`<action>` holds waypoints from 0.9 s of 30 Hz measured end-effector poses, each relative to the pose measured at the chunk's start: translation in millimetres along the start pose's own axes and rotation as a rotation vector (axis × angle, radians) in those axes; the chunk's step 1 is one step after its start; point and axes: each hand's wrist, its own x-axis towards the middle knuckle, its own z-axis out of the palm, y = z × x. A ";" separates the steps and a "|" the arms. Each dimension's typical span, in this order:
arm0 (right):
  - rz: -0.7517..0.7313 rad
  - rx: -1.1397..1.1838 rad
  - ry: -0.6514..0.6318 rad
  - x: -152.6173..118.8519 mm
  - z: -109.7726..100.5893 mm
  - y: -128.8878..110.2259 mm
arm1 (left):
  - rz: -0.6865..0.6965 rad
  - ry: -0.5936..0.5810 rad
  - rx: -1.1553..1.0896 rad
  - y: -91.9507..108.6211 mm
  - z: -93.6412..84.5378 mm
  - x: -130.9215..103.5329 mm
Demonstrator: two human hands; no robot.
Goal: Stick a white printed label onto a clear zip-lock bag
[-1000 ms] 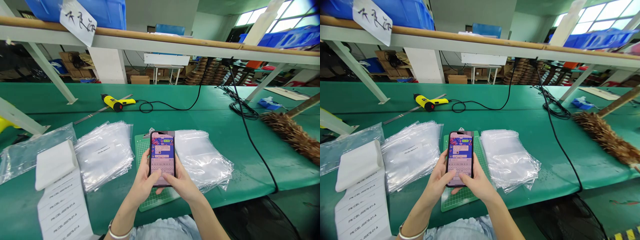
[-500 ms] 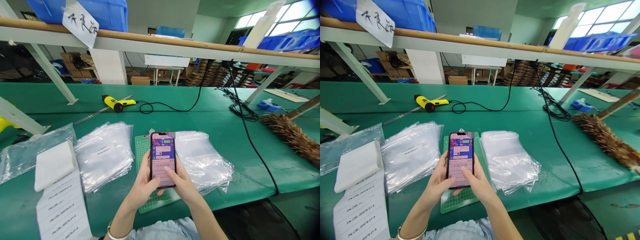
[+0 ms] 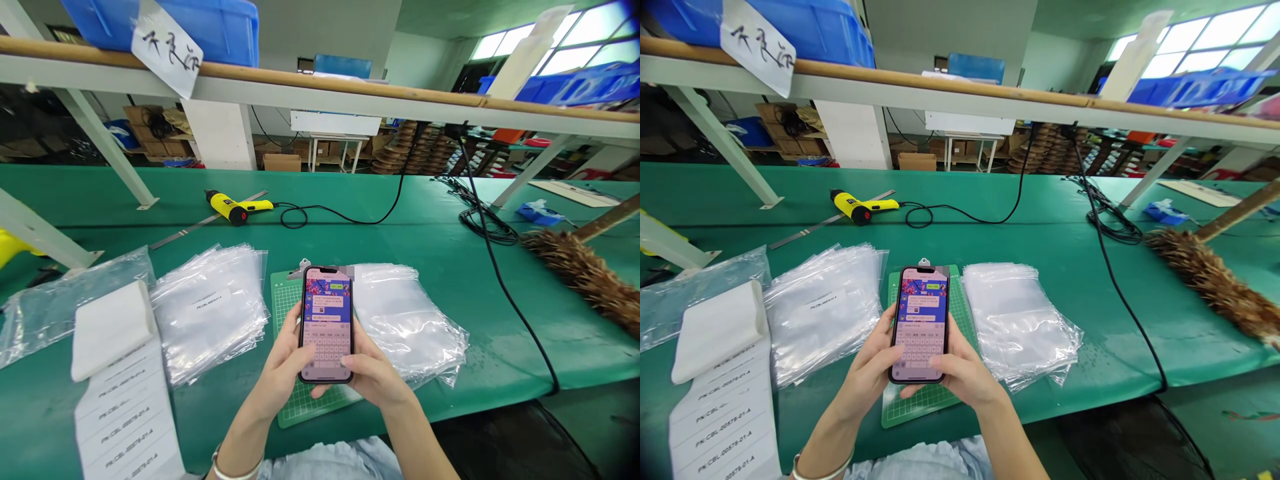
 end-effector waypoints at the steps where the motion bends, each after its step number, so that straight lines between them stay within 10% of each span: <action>1: 0.003 -0.002 0.002 -0.2 0.3 -0.6 | 0.012 -0.021 0.013 0.7 -0.4 -0.7; 27: -0.061 -0.036 -0.005 1.1 -1.4 5.9 | -0.023 -0.108 0.117 4.0 -2.5 -3.9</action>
